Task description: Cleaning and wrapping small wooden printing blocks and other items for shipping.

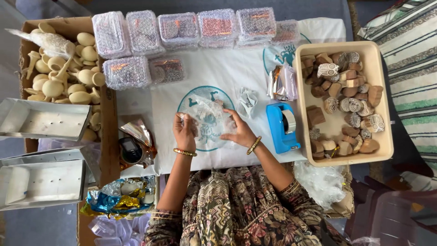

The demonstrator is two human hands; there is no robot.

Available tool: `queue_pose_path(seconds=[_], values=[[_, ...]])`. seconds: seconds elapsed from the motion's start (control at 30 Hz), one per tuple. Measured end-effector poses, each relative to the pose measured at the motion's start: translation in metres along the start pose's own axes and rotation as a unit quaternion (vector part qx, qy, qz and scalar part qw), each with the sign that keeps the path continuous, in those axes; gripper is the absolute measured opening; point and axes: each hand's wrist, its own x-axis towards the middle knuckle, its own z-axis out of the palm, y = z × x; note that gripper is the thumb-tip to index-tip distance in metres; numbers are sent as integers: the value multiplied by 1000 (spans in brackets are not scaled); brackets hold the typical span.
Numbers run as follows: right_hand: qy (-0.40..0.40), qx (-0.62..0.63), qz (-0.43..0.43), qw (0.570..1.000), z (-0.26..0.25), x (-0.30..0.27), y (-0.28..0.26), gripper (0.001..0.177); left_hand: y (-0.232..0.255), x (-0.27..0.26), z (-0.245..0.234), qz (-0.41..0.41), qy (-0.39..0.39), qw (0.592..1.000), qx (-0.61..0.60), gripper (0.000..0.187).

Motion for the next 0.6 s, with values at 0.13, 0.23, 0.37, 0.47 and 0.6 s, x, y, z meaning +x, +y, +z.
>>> queue_pose_path(seconds=[0.13, 0.23, 0.37, 0.47, 0.6], values=[[25, -27, -10, 999, -18, 11, 82, 64, 2, 14, -31, 42, 39, 998, 9, 18], [96, 50, 0, 994, -36, 16, 124, 35, -2, 19, -61, 64, 65, 996, 24, 18], [146, 61, 111, 981, -37, 18, 111, 14, -19, 17, -89, 68, 58, 995, 44, 18], [118, 47, 124, 984, -33, 24, 134, 14, -22, 18, -103, 76, 83, 984, 137, 16], [37, -24, 112, 993, -22, 39, 181, 19, 25, -1, -60, 237, 136, 791, 547, 33]])
